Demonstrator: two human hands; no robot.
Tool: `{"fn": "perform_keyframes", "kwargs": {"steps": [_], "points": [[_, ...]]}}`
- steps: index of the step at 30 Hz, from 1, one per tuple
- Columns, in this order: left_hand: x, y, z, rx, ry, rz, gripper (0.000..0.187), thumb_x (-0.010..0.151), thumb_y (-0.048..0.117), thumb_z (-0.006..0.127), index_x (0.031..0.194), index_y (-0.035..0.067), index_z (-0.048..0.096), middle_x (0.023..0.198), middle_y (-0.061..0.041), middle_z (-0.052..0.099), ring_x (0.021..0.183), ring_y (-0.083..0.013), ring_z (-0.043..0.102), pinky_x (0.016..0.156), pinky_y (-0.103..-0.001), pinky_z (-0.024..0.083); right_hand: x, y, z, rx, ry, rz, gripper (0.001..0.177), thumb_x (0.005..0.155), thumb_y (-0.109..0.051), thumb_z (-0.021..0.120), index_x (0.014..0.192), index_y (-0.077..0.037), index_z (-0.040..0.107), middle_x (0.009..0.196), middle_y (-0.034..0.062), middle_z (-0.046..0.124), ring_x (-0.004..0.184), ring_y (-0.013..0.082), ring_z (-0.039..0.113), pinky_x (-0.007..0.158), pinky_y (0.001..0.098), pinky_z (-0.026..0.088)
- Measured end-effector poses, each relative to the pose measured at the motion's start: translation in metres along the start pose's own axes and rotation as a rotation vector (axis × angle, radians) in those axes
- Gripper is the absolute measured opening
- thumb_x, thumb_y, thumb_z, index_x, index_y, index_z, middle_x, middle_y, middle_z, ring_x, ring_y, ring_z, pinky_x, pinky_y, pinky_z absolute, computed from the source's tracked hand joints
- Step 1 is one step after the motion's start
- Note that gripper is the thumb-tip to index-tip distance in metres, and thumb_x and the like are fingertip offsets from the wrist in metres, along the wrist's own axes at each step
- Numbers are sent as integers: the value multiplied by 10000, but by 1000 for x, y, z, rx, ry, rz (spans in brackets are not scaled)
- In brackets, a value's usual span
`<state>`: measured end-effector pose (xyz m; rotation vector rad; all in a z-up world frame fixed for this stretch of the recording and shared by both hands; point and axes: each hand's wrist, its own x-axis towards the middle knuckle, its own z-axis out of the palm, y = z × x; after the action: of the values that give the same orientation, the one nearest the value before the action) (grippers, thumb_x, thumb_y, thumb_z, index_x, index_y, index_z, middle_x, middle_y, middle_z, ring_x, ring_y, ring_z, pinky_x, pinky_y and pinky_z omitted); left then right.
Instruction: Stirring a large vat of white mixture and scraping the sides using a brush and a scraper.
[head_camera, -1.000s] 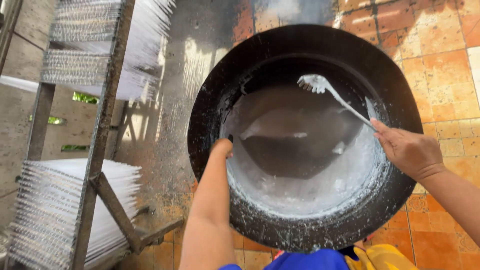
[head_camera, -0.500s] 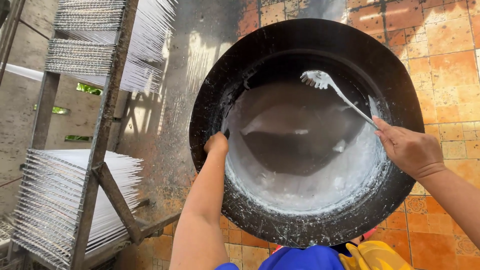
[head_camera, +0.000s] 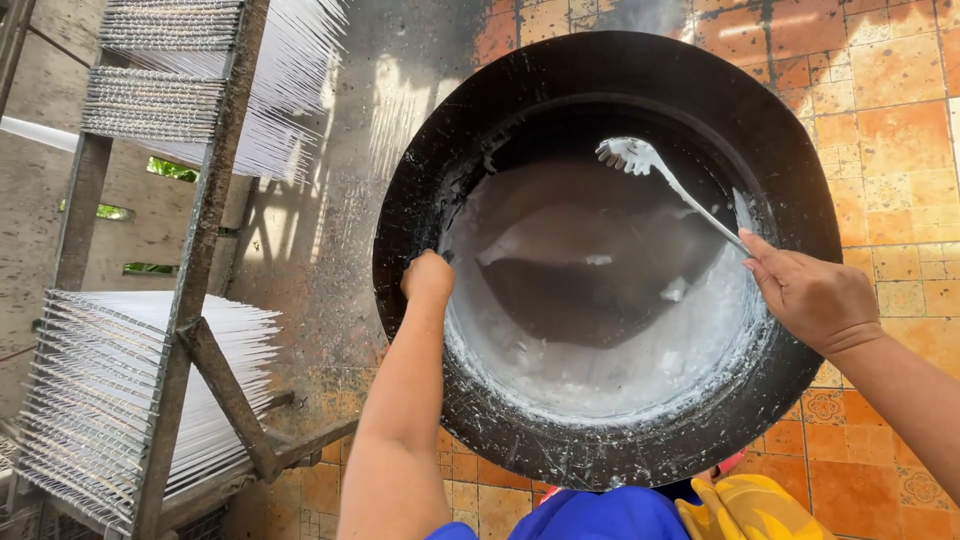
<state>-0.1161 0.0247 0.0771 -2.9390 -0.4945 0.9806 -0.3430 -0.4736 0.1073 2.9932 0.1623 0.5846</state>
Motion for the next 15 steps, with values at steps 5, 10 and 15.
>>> {"fn": "perform_keyframes", "kwargs": {"steps": [5, 10, 15], "points": [[-3, 1, 36, -271, 112, -99, 324, 1018, 198, 436, 1279, 68, 577, 1247, -208, 681, 1139, -430, 662, 908, -567, 557, 0, 0, -3, 10, -19, -9, 422, 1094, -378, 660, 1505, -298, 715, 815, -187, 723, 546, 36, 538, 443, 237, 368], [-13, 4, 54, -404, 95, -206, 326, 1033, 121, 413, 1289, 90, 612, 1237, -190, 699, 1141, -423, 668, 934, -563, 557, 1, 0, -5, 78, -24, -15, 409, 1081, -333, 671, 1479, -259, 723, 876, -148, 767, 550, 35, 557, 433, 237, 362], [-13, 3, 57, -438, 119, -210, 340, 1030, 123, 397, 1274, 112, 633, 1215, -183, 710, 1117, -432, 674, 891, -585, 564, 6, -1, -11, 107, -52, -5, 421, 1068, -329, 670, 1478, -245, 711, 822, -142, 752, 510, 42, 522, 422, 238, 360]]}}
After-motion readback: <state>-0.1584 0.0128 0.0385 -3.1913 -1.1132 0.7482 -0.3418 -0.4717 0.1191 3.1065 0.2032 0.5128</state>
